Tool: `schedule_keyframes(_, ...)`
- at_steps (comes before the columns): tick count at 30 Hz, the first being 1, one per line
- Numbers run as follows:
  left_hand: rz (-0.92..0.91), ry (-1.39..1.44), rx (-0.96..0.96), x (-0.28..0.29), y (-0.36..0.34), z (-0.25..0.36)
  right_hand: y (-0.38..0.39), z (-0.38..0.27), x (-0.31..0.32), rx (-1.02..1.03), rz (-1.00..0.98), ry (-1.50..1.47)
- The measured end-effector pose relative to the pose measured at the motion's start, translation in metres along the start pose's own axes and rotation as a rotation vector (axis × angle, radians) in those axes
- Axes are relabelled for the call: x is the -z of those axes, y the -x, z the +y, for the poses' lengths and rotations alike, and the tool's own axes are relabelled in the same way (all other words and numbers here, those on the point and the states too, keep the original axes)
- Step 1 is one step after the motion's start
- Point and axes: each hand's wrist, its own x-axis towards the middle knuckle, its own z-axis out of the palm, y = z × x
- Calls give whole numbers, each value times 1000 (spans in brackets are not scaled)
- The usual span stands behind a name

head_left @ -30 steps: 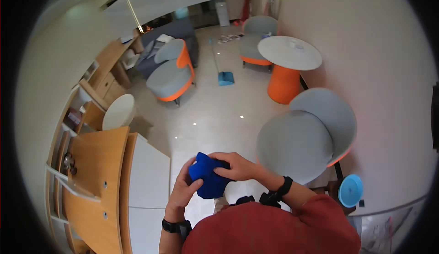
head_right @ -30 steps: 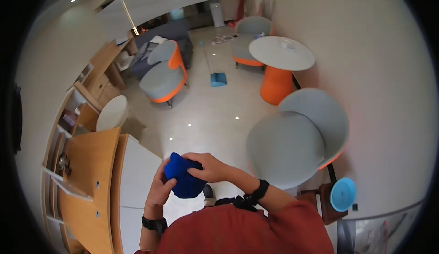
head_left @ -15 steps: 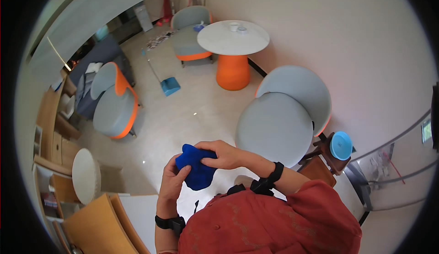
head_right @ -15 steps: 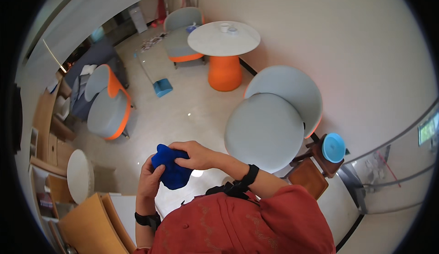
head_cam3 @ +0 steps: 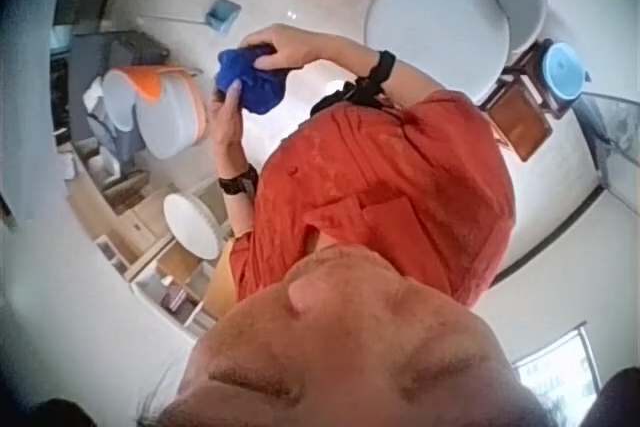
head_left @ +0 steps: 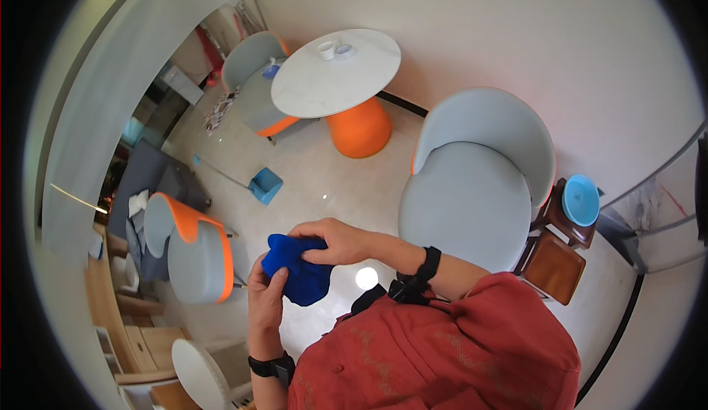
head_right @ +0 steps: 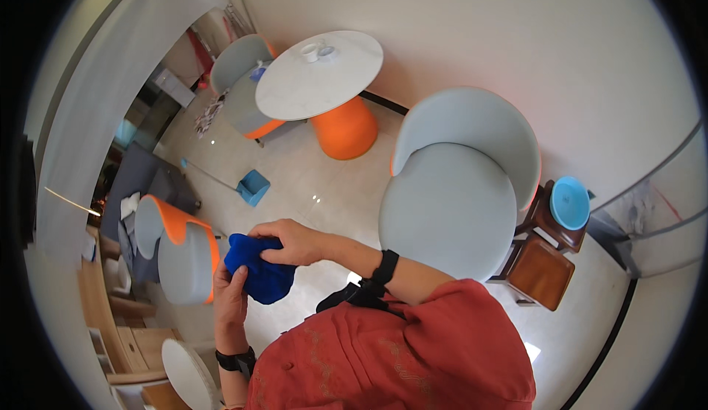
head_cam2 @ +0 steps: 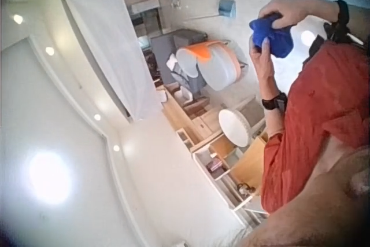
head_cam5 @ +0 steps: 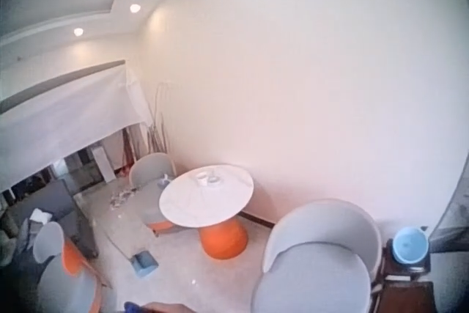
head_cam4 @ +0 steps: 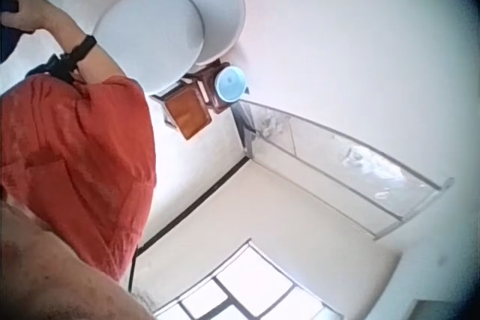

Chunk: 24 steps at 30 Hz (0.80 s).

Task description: Wiping a wall and a window sill with a blue cloth in an office.

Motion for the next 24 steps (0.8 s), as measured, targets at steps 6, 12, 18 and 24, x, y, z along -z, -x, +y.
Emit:
schedule_keyframes(6,-160,84,52,-14,-83,6,-19,8,57,-5,145,24)
schedule_keyframes(12,-348,29,64,-25,-170,6,-32,19,97,-40,367,80)
schedule_keyframes(18,-581,4,83,-32,-260,8,-43,39,130,-1,704,65)
schedule_keyframes(24,-760,-59,96,-28,-348,19,-29,85,147,-158,1125,206)
